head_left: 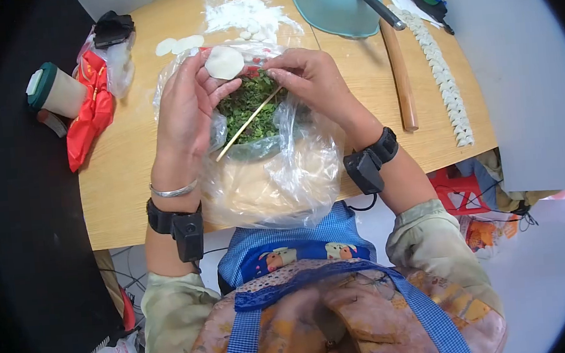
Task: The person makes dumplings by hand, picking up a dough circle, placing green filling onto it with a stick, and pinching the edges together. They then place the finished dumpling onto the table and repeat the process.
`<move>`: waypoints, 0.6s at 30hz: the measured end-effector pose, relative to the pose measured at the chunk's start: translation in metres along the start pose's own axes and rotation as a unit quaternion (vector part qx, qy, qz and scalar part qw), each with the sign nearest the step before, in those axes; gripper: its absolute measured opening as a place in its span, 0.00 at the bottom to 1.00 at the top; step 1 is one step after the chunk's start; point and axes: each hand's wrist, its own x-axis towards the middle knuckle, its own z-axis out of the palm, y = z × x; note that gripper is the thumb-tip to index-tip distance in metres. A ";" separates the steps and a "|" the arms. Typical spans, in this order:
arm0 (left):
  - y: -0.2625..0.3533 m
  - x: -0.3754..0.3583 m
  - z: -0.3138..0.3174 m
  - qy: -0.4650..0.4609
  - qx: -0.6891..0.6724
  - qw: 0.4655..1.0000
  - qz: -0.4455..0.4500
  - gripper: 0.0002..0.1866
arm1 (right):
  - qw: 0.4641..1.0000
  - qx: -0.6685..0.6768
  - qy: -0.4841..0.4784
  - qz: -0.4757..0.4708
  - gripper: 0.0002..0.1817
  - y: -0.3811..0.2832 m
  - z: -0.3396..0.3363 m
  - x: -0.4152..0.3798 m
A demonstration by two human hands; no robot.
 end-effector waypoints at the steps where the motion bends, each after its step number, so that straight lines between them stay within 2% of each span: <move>1: 0.000 0.000 0.000 0.000 0.010 1.000 0.000 0.18 | 1.000 0.014 0.000 0.010 0.08 0.000 0.001 -0.001; 4: -0.001 0.001 0.002 -0.001 0.023 1.000 0.000 0.19 | 0.998 0.028 -0.014 0.051 0.08 0.002 0.002 0.000; 8: -0.004 0.001 0.001 -0.010 0.033 0.999 -0.004 0.19 | 0.996 0.060 -0.014 0.058 0.08 0.009 0.004 0.003; 10: -0.004 0.000 0.003 -0.001 0.040 0.999 0.000 0.20 | 0.978 0.176 -0.008 0.110 0.08 0.006 0.003 0.004; 18: -0.003 -0.002 0.004 0.004 0.059 0.998 0.017 0.20 | 0.980 0.159 0.002 0.116 0.06 -0.004 0.006 0.003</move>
